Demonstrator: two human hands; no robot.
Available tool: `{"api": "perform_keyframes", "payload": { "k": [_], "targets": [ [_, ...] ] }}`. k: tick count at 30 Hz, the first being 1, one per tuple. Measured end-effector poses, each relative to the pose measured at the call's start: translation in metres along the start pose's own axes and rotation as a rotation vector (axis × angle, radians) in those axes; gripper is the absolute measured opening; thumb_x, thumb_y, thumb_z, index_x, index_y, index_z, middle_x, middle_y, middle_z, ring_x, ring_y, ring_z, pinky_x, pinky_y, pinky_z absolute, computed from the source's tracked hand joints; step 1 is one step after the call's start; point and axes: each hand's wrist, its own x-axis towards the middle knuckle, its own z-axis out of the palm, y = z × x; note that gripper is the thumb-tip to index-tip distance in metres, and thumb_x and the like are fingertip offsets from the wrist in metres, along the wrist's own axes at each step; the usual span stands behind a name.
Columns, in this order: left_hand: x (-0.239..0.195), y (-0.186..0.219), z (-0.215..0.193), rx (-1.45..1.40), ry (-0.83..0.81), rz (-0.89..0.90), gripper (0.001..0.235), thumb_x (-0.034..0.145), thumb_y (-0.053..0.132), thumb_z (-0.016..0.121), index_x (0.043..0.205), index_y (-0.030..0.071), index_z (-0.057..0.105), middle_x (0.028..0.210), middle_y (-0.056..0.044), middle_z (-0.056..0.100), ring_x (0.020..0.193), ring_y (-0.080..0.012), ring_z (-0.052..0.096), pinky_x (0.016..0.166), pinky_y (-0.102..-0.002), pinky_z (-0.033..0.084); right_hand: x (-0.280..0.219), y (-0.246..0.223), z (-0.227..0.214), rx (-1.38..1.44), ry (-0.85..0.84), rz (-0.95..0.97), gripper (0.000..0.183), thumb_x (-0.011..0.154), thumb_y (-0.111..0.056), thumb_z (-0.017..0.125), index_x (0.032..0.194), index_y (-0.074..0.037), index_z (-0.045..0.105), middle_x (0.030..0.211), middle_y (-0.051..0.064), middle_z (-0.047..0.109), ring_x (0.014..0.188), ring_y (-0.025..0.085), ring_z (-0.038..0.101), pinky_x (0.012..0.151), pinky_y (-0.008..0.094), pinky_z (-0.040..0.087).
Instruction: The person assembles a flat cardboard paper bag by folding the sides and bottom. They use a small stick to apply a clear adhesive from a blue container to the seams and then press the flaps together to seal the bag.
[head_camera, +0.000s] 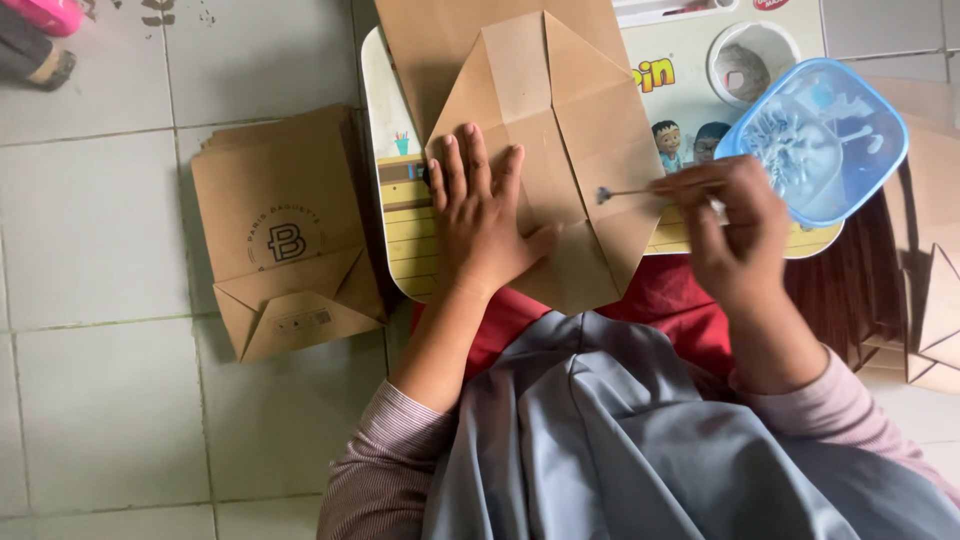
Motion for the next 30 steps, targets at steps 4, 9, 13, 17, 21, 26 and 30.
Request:
{"api": "perform_keyframes", "payload": {
  "k": [4, 9, 13, 17, 21, 26, 30],
  "targets": [
    [-0.002, 0.003, -0.009, -0.036, -0.013, -0.022, 0.108, 0.058, 0.060, 0.088, 0.149, 0.014, 0.053, 0.163, -0.030, 0.029, 0.152, -0.0534, 0.025, 0.124, -0.068, 0.011, -0.001, 0.018, 0.040, -0.123, -0.173, -0.243, 0.014, 0.099, 0.010, 0.064, 0.102, 0.000, 0.073, 0.093, 0.011, 0.076, 0.089, 0.036, 0.063, 0.085, 0.042, 0.046],
    [-0.002, 0.001, -0.005, -0.040, 0.035, -0.009, 0.108, 0.058, 0.062, 0.087, 0.149, 0.014, 0.053, 0.163, -0.030, 0.030, 0.151, -0.0543, 0.027, 0.124, -0.069, 0.014, 0.006, 0.023, 0.048, -0.268, -0.186, -0.372, 0.013, 0.098, 0.006, 0.071, 0.091, -0.004, 0.068, 0.098, 0.006, 0.079, 0.083, 0.033, 0.063, 0.080, 0.040, 0.047],
    [-0.003, 0.000, -0.002, -0.054, 0.073, 0.004, 0.111, 0.056, 0.061, 0.090, 0.148, 0.013, 0.051, 0.162, -0.032, 0.031, 0.150, -0.0558, 0.029, 0.123, -0.070, 0.016, 0.025, 0.020, 0.061, -0.275, -0.173, -0.490, 0.023, 0.100, 0.007, 0.072, 0.084, -0.003, 0.059, 0.098, 0.009, 0.078, 0.080, 0.038, 0.062, 0.076, 0.042, 0.045],
    [-0.002, 0.001, -0.006, -0.069, 0.114, -0.001, 0.109, 0.054, 0.058, 0.091, 0.145, 0.012, 0.054, 0.160, -0.032, 0.034, 0.149, -0.0564, 0.031, 0.122, -0.070, 0.019, 0.051, 0.031, 0.079, -0.245, -0.164, -0.512, 0.024, 0.098, 0.009, 0.075, 0.084, -0.004, 0.060, 0.100, 0.009, 0.080, 0.080, 0.037, 0.062, 0.075, 0.042, 0.047],
    [-0.002, 0.002, -0.007, -0.054, 0.179, 0.017, 0.107, 0.050, 0.058, 0.091, 0.141, 0.013, 0.058, 0.156, -0.033, 0.040, 0.147, -0.0562, 0.036, 0.121, -0.070, 0.021, 0.062, 0.037, 0.089, -0.265, -0.153, -0.533, 0.012, 0.100, 0.007, 0.073, 0.100, -0.005, 0.074, 0.091, 0.011, 0.076, 0.080, 0.040, 0.062, 0.077, 0.043, 0.050],
    [-0.003, 0.000, -0.002, -0.067, 0.206, 0.024, 0.107, 0.050, 0.056, 0.093, 0.141, 0.013, 0.057, 0.156, -0.034, 0.040, 0.145, -0.0567, 0.038, 0.120, -0.070, 0.023, 0.043, 0.023, 0.079, -0.365, -0.185, -0.567, 0.012, 0.097, 0.004, 0.071, 0.099, -0.008, 0.073, 0.091, 0.008, 0.074, 0.083, 0.035, 0.062, 0.076, 0.042, 0.046],
    [-0.003, 0.000, -0.005, -0.085, 0.124, 0.013, 0.106, 0.055, 0.060, 0.089, 0.144, 0.012, 0.056, 0.159, -0.033, 0.036, 0.149, -0.0559, 0.032, 0.122, -0.070, 0.019, 0.012, 0.020, 0.056, -0.405, -0.255, -0.568, 0.004, 0.097, -0.002, 0.071, 0.095, -0.006, 0.070, 0.091, 0.011, 0.072, 0.082, 0.037, 0.062, 0.074, 0.044, 0.046]
  ]
}}
